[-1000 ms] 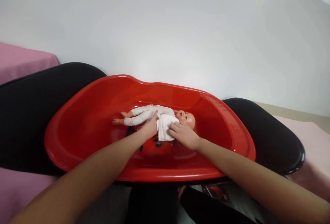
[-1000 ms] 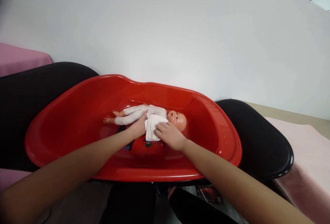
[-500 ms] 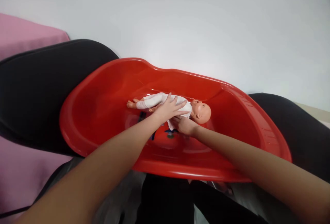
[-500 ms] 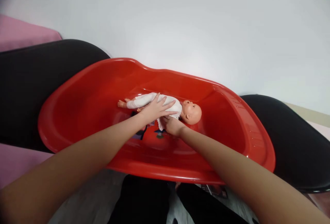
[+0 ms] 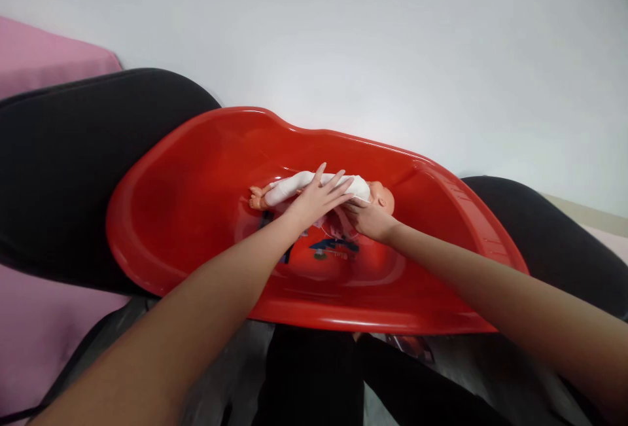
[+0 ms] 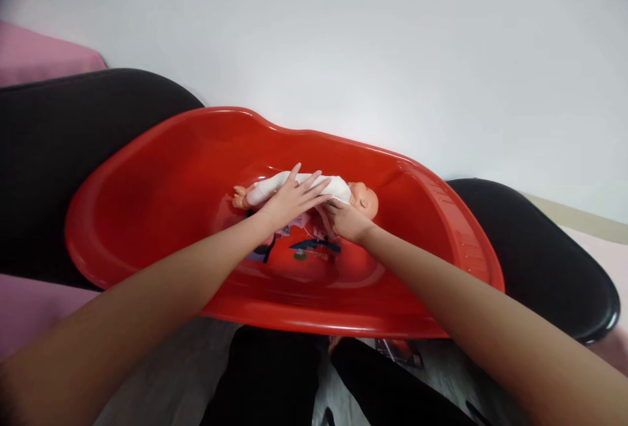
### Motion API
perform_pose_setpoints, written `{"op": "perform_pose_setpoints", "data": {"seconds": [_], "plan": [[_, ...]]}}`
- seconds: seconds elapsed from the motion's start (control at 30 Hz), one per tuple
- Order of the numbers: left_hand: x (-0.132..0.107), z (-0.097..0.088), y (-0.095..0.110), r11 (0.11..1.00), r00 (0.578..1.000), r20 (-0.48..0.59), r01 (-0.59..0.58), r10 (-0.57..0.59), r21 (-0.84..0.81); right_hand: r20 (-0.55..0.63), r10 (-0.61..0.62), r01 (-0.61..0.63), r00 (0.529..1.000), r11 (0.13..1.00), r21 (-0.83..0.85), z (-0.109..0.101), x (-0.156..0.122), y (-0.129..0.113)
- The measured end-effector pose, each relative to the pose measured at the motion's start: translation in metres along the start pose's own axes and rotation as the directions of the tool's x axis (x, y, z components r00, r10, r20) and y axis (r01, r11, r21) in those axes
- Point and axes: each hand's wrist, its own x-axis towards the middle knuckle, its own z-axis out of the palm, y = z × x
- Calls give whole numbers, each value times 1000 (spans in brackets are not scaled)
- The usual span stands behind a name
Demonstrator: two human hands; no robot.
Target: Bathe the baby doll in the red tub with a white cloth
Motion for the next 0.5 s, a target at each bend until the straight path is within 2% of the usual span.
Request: {"op": "perform_pose_setpoints", "data": {"seconds": [0.1, 0.3, 0.4, 0.5], "plan": [[-1, 2, 3, 1000, 1000, -8, 1, -1, -19, -8, 35, -34, 999, 999, 37, 0, -5, 1], [-1, 2, -1, 985, 997, 21, 82, -80, -154, -56, 133, -112, 990, 952, 285, -2, -31, 7], [-2, 4, -4, 976, 993, 25, 115, -112, -186, -59, 170, -134, 984, 911, 391, -2, -45, 0], [-3, 7, -3, 973, 992, 27, 124, -121, -197, -78, 150, -110, 986, 918, 381, -5, -39, -15]]}}
